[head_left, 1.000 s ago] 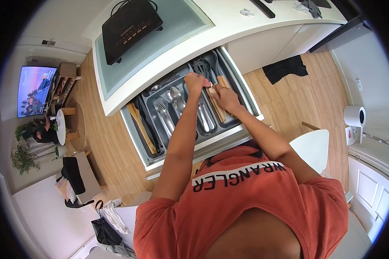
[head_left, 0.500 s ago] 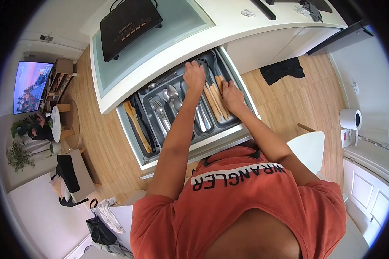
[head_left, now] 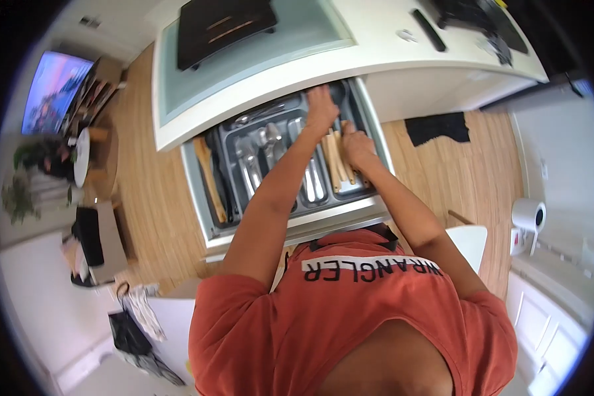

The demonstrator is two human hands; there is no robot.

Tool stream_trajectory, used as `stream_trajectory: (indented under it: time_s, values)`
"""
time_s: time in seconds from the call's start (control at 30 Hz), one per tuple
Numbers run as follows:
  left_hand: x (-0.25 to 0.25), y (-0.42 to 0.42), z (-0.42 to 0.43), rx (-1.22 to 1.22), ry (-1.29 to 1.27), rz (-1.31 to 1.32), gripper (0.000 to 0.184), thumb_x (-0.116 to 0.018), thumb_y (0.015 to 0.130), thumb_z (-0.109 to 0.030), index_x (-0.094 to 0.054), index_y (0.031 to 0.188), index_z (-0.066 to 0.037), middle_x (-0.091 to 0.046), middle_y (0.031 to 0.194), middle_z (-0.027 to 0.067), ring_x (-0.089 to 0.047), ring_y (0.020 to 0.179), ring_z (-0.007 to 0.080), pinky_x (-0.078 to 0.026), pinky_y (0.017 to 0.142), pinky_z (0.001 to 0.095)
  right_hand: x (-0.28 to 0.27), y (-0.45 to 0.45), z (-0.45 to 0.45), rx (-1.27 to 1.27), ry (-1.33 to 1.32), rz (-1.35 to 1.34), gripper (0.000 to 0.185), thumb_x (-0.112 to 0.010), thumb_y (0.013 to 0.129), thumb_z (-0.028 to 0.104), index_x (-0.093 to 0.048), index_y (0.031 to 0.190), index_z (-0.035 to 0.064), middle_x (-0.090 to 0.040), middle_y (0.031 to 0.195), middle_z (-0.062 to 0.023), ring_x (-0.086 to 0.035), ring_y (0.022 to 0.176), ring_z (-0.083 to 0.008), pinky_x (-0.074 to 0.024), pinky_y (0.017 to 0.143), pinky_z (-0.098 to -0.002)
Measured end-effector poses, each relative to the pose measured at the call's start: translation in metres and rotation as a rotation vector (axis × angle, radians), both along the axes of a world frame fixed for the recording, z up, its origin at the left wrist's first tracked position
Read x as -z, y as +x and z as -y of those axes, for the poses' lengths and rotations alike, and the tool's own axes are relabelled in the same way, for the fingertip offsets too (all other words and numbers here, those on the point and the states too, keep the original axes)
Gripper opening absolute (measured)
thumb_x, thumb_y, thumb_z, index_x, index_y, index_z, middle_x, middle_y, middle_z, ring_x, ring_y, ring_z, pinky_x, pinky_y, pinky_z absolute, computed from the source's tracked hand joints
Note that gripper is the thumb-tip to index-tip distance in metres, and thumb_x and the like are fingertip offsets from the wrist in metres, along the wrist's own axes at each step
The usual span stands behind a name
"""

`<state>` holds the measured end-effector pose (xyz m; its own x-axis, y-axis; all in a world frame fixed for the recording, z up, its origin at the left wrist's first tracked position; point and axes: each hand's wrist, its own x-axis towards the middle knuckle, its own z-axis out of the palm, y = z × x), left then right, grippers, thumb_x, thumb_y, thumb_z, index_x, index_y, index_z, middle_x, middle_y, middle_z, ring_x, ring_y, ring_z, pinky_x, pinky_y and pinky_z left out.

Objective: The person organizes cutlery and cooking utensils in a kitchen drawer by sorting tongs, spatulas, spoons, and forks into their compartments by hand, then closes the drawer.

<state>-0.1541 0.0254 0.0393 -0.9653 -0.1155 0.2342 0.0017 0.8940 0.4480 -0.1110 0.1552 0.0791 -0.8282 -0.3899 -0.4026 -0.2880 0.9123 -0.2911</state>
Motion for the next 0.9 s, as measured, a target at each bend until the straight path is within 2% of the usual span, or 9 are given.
stream_trajectory:
  time_s: [0.07, 0.2, 0.33, 0.4, 0.47, 0.6, 0.73, 0.87, 0.9]
  values:
    - [-0.003, 0.002, 0.002, 0.032, 0.032, -0.047, 0.062, -0.060, 0.064, -0.017, -0.036, 0.114, 0.011, -0.036, 0.111, 0.0261, -0.034, 0.103, 0.0394, -0.027, 0.092, 0.0434, -0.024, 0.009, 0.001, 0.064, -0.117, 0.017, 0.037, -0.029, 0.086, 0.015, -0.029, 0.119, 0.0002, -0.052, 0.099, -0.0305, -0.055, 0.091, -0.0406, -0.0424, 0.080, -0.0454]
    - [0.019, -0.007, 0.004, -0.021, -0.046, -0.003, 0.063, -0.059, 0.068, -0.019, -0.035, 0.117, 0.011, -0.035, 0.114, 0.0269, -0.031, 0.108, 0.0414, -0.023, 0.096, 0.0461, -0.011, 0.008, 0.002, 0.038, 0.035, 0.056, 0.039, -0.028, 0.086, 0.019, -0.024, 0.121, 0.0018, -0.048, 0.109, -0.0283, -0.054, 0.094, -0.0388, -0.0417, 0.082, -0.0430]
    - [-0.016, 0.015, 0.006, -0.042, -0.030, -0.142, 0.058, -0.059, 0.072, -0.021, -0.037, 0.117, 0.008, -0.034, 0.116, 0.0264, -0.030, 0.110, 0.0408, -0.022, 0.097, 0.0455, -0.008, 0.006, -0.005, -0.108, 0.107, 0.004, 0.047, -0.032, 0.084, 0.015, -0.020, 0.128, 0.0006, -0.056, 0.099, -0.0257, -0.058, 0.088, -0.0351, -0.0448, 0.076, -0.0427]
    - [-0.039, 0.042, 0.006, -0.029, -0.003, -0.248, 0.054, -0.058, 0.073, -0.021, -0.039, 0.116, 0.006, -0.035, 0.117, 0.0247, -0.033, 0.109, 0.0391, -0.022, 0.098, 0.0442, -0.001, 0.001, -0.012, -0.168, 0.109, -0.037, 0.070, -0.054, 0.075, 0.022, -0.019, 0.130, -0.0010, -0.059, 0.086, -0.0250, -0.058, 0.081, -0.0377, -0.0469, 0.070, -0.0420]
    - [-0.056, 0.076, 0.016, 0.041, 0.270, -0.259, 0.041, -0.055, 0.076, -0.015, -0.045, 0.112, 0.002, -0.042, 0.113, 0.0188, -0.040, 0.104, 0.0338, -0.027, 0.096, 0.0405, -0.003, 0.000, -0.019, -0.237, 0.097, -0.086, 0.067, -0.055, 0.075, 0.025, -0.023, 0.128, 0.0003, -0.059, 0.080, -0.0244, -0.058, 0.078, -0.0379, -0.0467, 0.067, -0.0429]
    - [-0.078, 0.171, 0.091, -0.407, 0.094, -0.325, 0.026, -0.051, 0.075, -0.006, -0.051, 0.101, 0.000, -0.049, 0.098, 0.0168, -0.044, 0.095, 0.0323, -0.038, 0.082, 0.0396, -0.030, 0.016, -0.019, -0.181, -0.109, -0.182, 0.056, -0.055, 0.076, 0.024, -0.034, 0.123, 0.0025, -0.060, 0.073, -0.0208, -0.058, 0.072, -0.0364, -0.0463, 0.063, -0.0426]
    - [-0.028, 0.236, 0.171, -0.791, -0.025, -0.112, 0.025, -0.052, 0.074, -0.002, -0.050, 0.098, 0.005, -0.049, 0.093, 0.0215, -0.046, 0.087, 0.0350, -0.038, 0.078, 0.0408, -0.038, 0.041, 0.016, -0.207, -0.377, -0.229, 0.030, -0.054, 0.078, 0.020, -0.051, 0.107, 0.0126, -0.060, 0.072, -0.0142, -0.058, 0.067, -0.0320, -0.0451, 0.060, -0.0394]
    - [-0.022, 0.248, 0.186, -0.789, 0.020, -0.002, 0.018, -0.054, 0.075, -0.004, -0.051, 0.090, 0.005, -0.052, 0.089, 0.0206, -0.050, 0.087, 0.0348, -0.043, 0.074, 0.0405, -0.049, 0.078, 0.081, -0.361, -0.575, -0.051, 0.023, -0.054, 0.077, 0.019, -0.056, 0.099, 0.0112, -0.060, 0.071, -0.0149, -0.058, 0.066, -0.0311, -0.0445, 0.058, -0.0371]
    - [-0.016, 0.247, 0.190, -0.774, -0.014, -0.036, 0.016, -0.057, 0.074, -0.008, -0.052, 0.084, 0.004, -0.056, 0.085, 0.0196, -0.054, 0.081, 0.0352, -0.046, 0.069, 0.0409, -0.042, 0.086, 0.095, -0.444, -0.691, -0.120, 0.020, -0.055, 0.078, 0.016, -0.059, 0.095, 0.0061, -0.058, 0.061, -0.0108, -0.057, 0.053, -0.0208, -0.0430, 0.051, -0.0316]
